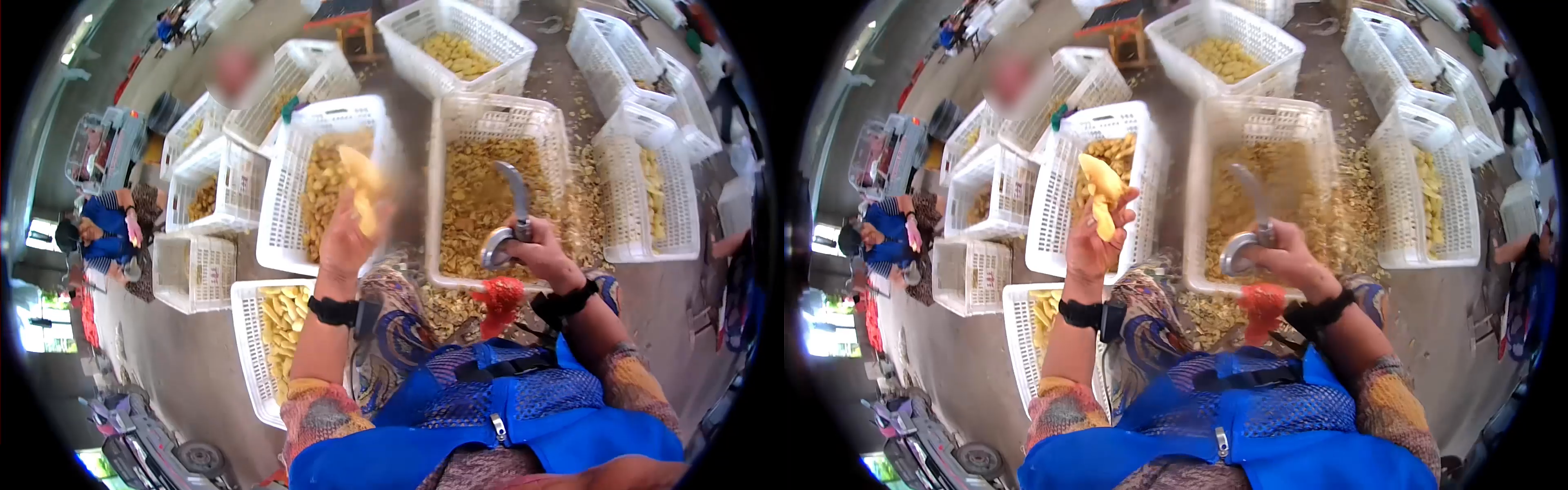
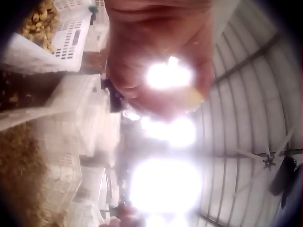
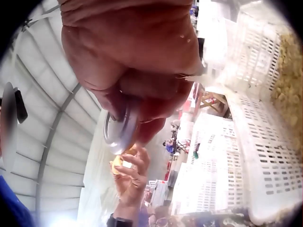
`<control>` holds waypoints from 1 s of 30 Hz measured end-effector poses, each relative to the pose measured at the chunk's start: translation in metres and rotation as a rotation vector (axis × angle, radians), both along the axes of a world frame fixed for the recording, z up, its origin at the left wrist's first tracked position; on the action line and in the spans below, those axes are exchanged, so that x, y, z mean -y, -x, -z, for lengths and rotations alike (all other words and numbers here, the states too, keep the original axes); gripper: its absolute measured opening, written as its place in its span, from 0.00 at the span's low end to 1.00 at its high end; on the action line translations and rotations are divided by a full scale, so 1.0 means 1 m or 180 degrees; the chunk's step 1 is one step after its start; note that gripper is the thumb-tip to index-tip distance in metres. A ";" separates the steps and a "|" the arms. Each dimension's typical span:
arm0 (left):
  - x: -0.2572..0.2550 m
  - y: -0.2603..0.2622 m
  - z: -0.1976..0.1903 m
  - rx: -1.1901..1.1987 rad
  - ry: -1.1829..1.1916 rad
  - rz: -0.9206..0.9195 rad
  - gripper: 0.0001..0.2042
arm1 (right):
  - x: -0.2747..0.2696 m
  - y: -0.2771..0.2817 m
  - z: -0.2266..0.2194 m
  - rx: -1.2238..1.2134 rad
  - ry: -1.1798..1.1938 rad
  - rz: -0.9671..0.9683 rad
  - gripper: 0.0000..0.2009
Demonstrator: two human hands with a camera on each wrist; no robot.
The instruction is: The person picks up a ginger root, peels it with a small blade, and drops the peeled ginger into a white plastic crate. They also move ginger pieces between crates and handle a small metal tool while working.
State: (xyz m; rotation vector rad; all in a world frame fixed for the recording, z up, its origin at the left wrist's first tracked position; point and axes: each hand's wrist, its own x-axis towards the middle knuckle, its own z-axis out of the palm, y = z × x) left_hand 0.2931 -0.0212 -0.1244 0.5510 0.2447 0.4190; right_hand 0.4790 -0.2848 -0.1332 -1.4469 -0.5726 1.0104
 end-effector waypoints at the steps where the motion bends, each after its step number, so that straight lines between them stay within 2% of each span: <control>1: 0.017 -0.003 -0.006 0.0029 -0.0083 0.0065 0.30 | 0.006 0.002 -0.005 0.0208 -0.0099 -0.0023 0.07; 3: 0.056 -0.010 -0.023 0.0096 -0.0003 0.0330 0.30 | 0.017 0.010 -0.014 0.0596 -0.0235 -0.0053 0.06; 6: 0.103 -0.019 -0.032 0.0044 -0.0133 0.0644 0.29 | 0.032 0.023 -0.020 0.2175 -0.0282 0.0045 0.06; 9: 0.141 -0.027 -0.026 -0.0058 -0.0097 0.0760 0.29 | 0.048 0.029 -0.023 0.3095 -0.0071 0.0024 0.11; 13: 0.162 -0.021 -0.016 -0.0089 -0.0038 0.1049 0.29 | 0.058 0.034 -0.002 0.3632 -0.0252 0.0105 0.10; 17: 0.176 -0.012 -0.014 -0.0875 -0.0586 0.0814 0.30 | 0.057 0.028 0.020 0.3841 -0.0068 -0.0013 0.10; 20: 0.186 -0.003 -0.018 -0.0900 -0.0797 0.0891 0.29 | 0.058 0.031 0.030 0.4051 0.0184 -0.0146 0.08; 21: 0.185 -0.004 -0.020 -0.1144 -0.0928 0.0938 0.27 | 0.057 0.029 0.035 0.4169 0.0148 -0.0137 0.07; 24: 0.186 -0.009 -0.012 -0.1433 -0.0894 0.0897 0.26 | 0.049 0.020 0.051 0.4550 -0.0008 -0.0070 0.04; 25: 0.189 -0.009 -0.008 -0.1455 -0.0835 0.0742 0.23 | 0.046 0.022 0.055 0.4703 -0.0076 -0.0004 0.03; 26: 0.181 -0.008 0.011 -0.1506 -0.0709 0.0853 0.22 | 0.045 0.020 0.058 0.4861 -0.0149 0.0067 0.03; 27: 0.169 -0.007 0.042 -0.1562 -0.0579 0.0970 0.20 | 0.047 0.014 0.058 0.4875 0.0111 0.0167 0.03; 29: 0.167 -0.002 0.058 -0.1582 -0.0525 0.1227 0.15 | 0.053 -0.004 0.059 0.4892 0.0639 0.0356 0.03; 30: 0.169 0.001 0.055 -0.1491 -0.0282 0.1243 0.15 | 0.057 -0.012 0.057 0.4664 0.0875 0.0712 0.03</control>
